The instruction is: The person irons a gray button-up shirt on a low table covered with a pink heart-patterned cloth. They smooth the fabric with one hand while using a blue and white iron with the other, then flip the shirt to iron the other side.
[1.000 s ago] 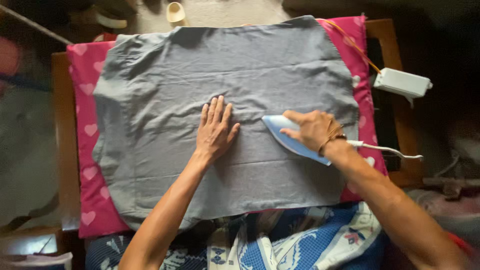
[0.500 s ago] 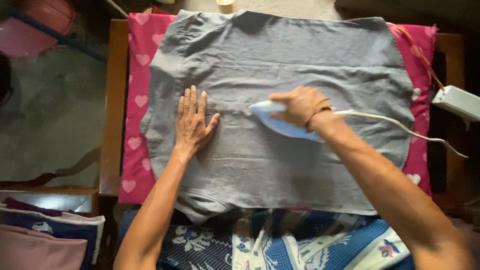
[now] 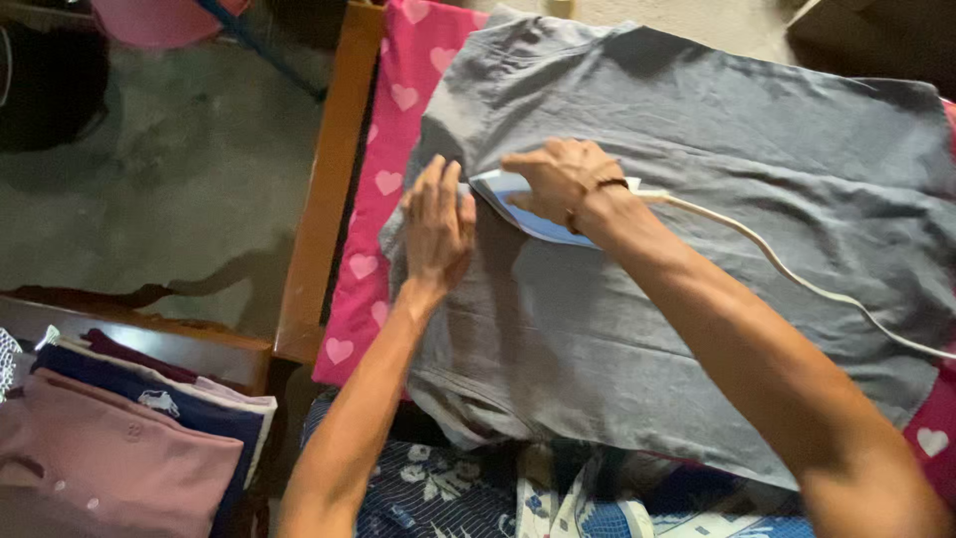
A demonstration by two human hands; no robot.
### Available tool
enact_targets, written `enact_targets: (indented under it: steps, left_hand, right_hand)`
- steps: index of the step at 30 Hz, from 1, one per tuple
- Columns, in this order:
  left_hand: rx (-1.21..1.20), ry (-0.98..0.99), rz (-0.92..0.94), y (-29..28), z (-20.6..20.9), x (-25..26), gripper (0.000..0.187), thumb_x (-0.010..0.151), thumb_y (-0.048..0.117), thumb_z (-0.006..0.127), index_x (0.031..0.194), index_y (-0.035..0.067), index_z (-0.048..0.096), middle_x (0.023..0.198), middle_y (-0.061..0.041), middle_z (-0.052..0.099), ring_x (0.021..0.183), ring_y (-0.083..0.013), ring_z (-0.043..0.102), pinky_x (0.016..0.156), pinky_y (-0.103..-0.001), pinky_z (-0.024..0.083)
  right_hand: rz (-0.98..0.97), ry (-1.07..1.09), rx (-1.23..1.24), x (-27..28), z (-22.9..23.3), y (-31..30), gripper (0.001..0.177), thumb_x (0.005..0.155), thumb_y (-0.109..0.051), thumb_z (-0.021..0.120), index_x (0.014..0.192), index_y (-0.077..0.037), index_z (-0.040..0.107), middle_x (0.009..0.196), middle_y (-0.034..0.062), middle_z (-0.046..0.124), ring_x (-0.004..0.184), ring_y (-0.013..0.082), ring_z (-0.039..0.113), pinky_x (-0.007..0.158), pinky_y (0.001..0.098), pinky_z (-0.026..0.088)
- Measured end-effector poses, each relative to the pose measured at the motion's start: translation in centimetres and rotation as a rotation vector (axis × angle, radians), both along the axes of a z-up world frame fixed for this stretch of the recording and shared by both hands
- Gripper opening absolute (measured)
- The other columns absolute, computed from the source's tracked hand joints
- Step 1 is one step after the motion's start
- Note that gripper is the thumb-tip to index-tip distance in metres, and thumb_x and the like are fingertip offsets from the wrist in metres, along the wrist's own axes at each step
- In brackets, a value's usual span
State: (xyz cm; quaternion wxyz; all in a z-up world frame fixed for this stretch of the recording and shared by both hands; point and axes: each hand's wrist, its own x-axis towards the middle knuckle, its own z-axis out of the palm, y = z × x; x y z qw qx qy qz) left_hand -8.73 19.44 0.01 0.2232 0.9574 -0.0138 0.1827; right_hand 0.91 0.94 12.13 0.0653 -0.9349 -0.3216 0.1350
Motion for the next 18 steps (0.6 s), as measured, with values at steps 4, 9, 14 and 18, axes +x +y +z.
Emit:
enact_targets:
  steps: [4,9,14,18]
  left_hand:
    - [0.023,-0.076,0.143,3.2,0.3,2.8,0.058,0.101,0.033,0.063,0.148,0.003,0.046,0.144,-0.022,0.048,0.132,-0.041,0.046,0.111,-0.054,0.036]
    - [-0.096,0.038,0.16,4.7,-1.0,6.2,0.052,0.099,0.033,0.068,0.141,0.005,0.055,0.122,-0.015,0.061,0.115,-0.0366,0.055,0.1,-0.053,0.042]
    - [-0.245,0.105,0.247,5.0,-0.8,8.2,0.031,0.097,0.041,0.065,0.105,0.012,0.071,0.103,-0.009,0.069,0.105,-0.0325,0.061,0.096,-0.051,0.043]
    - [-0.216,0.122,0.292,4.8,0.4,10.2,0.04,0.099,0.049,0.063,0.095,0.01,0.072,0.097,-0.011,0.068,0.101,-0.034,0.062,0.092,-0.052,0.043]
  right_hand:
    - [-0.005,-0.116,-0.108,-0.5,0.8,-0.1,0.039,0.096,-0.053,0.065,0.122,-0.023,0.065,0.081,0.0131,0.074,0.075,0.0338,0.073,0.064,0.0476,0.058]
    - [-0.205,-0.184,-0.09,4.0,0.0,0.0,0.035,0.109,-0.048,0.058,0.128,-0.021,0.067,0.082,0.0129,0.074,0.065,0.0246,0.073,0.05,0.0404,0.057]
    - [-0.357,-0.249,-0.12,9.7,-0.1,-2.4,0.043,0.094,-0.052,0.069,0.128,-0.025,0.068,0.086,0.0116,0.075,0.068,0.0253,0.073,0.058,0.042,0.059]
    - [-0.237,-0.031,-0.092,9.6,0.6,-3.0,0.04,0.091,-0.055,0.07,0.122,-0.03,0.069,0.086,0.01,0.076,0.076,0.028,0.074,0.068,0.0453,0.059]
